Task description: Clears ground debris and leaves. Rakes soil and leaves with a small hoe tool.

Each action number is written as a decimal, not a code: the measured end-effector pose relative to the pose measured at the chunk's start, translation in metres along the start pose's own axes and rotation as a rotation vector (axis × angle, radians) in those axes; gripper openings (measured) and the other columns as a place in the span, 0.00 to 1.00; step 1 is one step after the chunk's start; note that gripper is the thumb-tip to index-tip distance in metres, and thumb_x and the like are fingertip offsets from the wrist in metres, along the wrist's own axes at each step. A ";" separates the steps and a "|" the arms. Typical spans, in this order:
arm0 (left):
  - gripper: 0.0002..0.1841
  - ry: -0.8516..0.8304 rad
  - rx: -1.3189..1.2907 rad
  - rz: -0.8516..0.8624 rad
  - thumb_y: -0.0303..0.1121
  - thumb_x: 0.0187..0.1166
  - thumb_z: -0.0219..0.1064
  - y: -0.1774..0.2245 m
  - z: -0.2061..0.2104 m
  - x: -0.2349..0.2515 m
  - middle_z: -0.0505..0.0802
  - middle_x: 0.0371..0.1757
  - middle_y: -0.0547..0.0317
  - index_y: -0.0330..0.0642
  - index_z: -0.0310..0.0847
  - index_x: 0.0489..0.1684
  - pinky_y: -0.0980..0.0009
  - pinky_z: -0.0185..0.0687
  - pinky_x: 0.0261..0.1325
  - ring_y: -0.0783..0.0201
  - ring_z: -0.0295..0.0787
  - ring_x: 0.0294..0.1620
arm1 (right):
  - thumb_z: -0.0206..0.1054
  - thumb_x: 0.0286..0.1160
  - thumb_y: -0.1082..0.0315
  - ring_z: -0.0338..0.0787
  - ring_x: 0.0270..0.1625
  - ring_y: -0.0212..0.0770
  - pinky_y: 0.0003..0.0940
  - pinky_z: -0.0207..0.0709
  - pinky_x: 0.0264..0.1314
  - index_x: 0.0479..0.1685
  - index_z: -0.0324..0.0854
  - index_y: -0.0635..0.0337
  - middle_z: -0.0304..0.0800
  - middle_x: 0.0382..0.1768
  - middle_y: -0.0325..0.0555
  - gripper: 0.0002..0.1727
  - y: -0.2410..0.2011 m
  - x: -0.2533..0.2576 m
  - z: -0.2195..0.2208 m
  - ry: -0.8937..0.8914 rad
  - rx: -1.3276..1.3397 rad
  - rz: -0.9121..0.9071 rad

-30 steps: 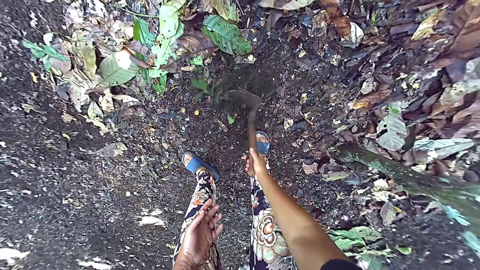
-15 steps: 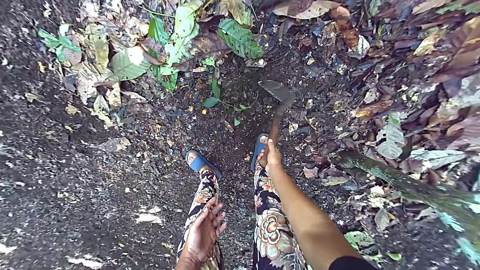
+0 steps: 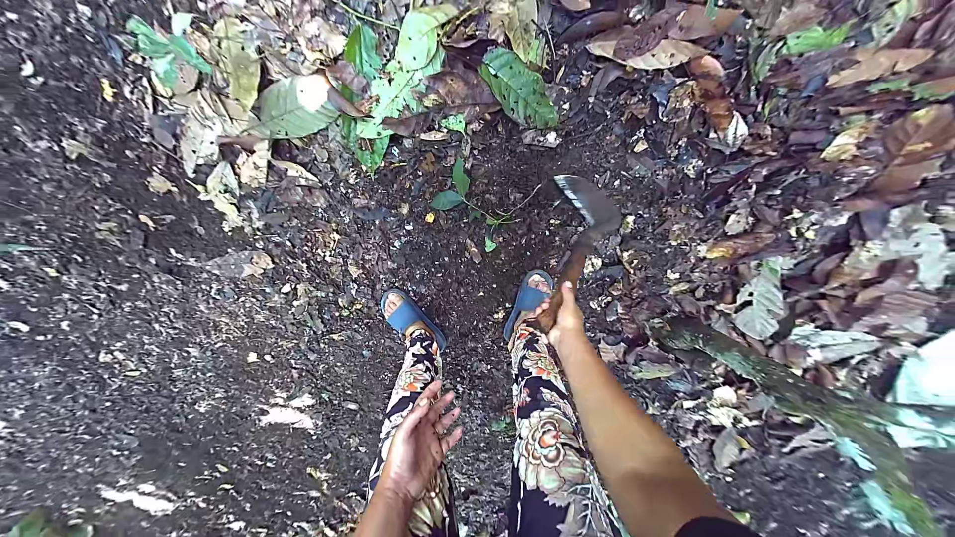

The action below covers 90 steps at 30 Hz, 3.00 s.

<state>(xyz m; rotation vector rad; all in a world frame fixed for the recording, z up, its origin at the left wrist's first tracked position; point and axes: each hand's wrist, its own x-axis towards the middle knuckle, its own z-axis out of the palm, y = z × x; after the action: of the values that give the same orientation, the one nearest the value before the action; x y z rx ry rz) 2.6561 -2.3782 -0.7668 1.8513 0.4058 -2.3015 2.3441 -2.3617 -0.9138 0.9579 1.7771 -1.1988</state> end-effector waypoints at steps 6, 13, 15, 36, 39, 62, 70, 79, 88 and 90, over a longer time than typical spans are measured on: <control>0.26 -0.045 -0.083 -0.014 0.45 0.87 0.55 0.007 -0.012 0.000 0.88 0.70 0.44 0.51 0.71 0.83 0.49 0.87 0.62 0.47 0.91 0.62 | 0.37 0.85 0.27 0.77 0.18 0.30 0.29 0.77 0.26 0.30 0.69 0.46 0.73 0.16 0.31 0.35 0.049 0.029 0.079 -0.089 0.237 -0.048; 0.28 -0.052 -0.075 -0.028 0.45 0.86 0.56 0.013 -0.014 -0.002 0.86 0.73 0.44 0.51 0.68 0.85 0.48 0.86 0.64 0.46 0.89 0.65 | 0.51 0.93 0.44 0.77 0.17 0.35 0.30 0.79 0.21 0.56 0.70 0.60 0.74 0.24 0.41 0.24 0.139 -0.048 0.040 -0.187 -0.275 0.249; 0.26 -0.051 -0.084 -0.027 0.44 0.87 0.54 0.017 -0.014 -0.002 0.85 0.74 0.44 0.51 0.69 0.85 0.48 0.85 0.65 0.46 0.89 0.65 | 0.54 0.93 0.48 0.81 0.19 0.38 0.35 0.83 0.23 0.66 0.69 0.63 0.78 0.27 0.46 0.25 0.128 -0.065 0.026 -0.135 -0.432 0.060; 0.25 -0.231 -0.532 0.091 0.44 0.88 0.54 0.044 -0.069 -0.017 0.88 0.70 0.46 0.51 0.70 0.83 0.49 0.85 0.64 0.48 0.90 0.62 | 0.64 0.83 0.69 0.84 0.65 0.69 0.65 0.79 0.62 0.91 0.60 0.26 0.80 0.69 0.68 0.39 0.246 -0.198 0.345 -1.274 -2.299 -1.238; 0.26 -0.267 -0.580 0.109 0.46 0.85 0.59 0.047 -0.080 -0.016 0.88 0.71 0.47 0.53 0.72 0.82 0.49 0.84 0.66 0.48 0.90 0.64 | 0.62 0.86 0.67 0.82 0.69 0.73 0.69 0.77 0.64 0.91 0.61 0.27 0.77 0.74 0.69 0.35 0.276 -0.187 0.384 -1.267 -2.403 -1.265; 0.24 -0.222 -0.588 0.134 0.42 0.90 0.48 0.078 -0.075 -0.023 0.90 0.66 0.45 0.48 0.70 0.83 0.51 0.86 0.61 0.50 0.91 0.57 | 0.60 0.88 0.47 0.88 0.56 0.74 0.76 0.77 0.54 0.96 0.50 0.26 0.85 0.63 0.69 0.38 0.072 -0.249 0.411 -0.741 -2.298 -1.303; 0.27 -0.294 -0.585 0.176 0.44 0.87 0.53 0.083 -0.079 -0.019 0.89 0.67 0.45 0.47 0.68 0.84 0.50 0.85 0.64 0.48 0.90 0.60 | 0.61 0.88 0.56 0.82 0.69 0.77 0.78 0.73 0.63 0.97 0.45 0.26 0.77 0.74 0.73 0.40 0.187 -0.232 0.556 -0.731 -2.340 -1.306; 0.24 -0.198 -0.581 0.136 0.42 0.91 0.47 0.093 -0.081 -0.024 0.90 0.65 0.45 0.48 0.69 0.84 0.52 0.87 0.59 0.50 0.91 0.56 | 0.58 0.88 0.56 0.85 0.61 0.82 0.81 0.75 0.56 0.97 0.35 0.24 0.84 0.63 0.77 0.43 -0.107 -0.128 0.315 0.012 -2.570 -0.982; 0.24 -0.234 -0.588 0.138 0.41 0.90 0.48 0.097 -0.072 -0.022 0.90 0.66 0.46 0.47 0.68 0.83 0.52 0.86 0.62 0.51 0.91 0.58 | 0.55 0.90 0.48 0.82 0.67 0.80 0.82 0.68 0.66 0.96 0.51 0.43 0.81 0.69 0.77 0.37 -0.080 -0.208 0.342 -0.358 -1.942 -1.262; 0.25 -0.244 -0.586 0.146 0.41 0.89 0.49 0.095 -0.069 -0.021 0.89 0.66 0.46 0.46 0.68 0.83 0.52 0.85 0.63 0.50 0.91 0.59 | 0.53 0.92 0.49 0.82 0.65 0.82 0.85 0.68 0.62 0.97 0.48 0.38 0.82 0.68 0.76 0.35 -0.029 -0.223 0.405 -0.476 -1.931 -1.348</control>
<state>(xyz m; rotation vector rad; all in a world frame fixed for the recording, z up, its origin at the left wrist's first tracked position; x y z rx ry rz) 2.7530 -2.4478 -0.7705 1.2609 0.7765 -1.9881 2.4860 -2.7897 -0.8083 -1.6056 1.9352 0.2155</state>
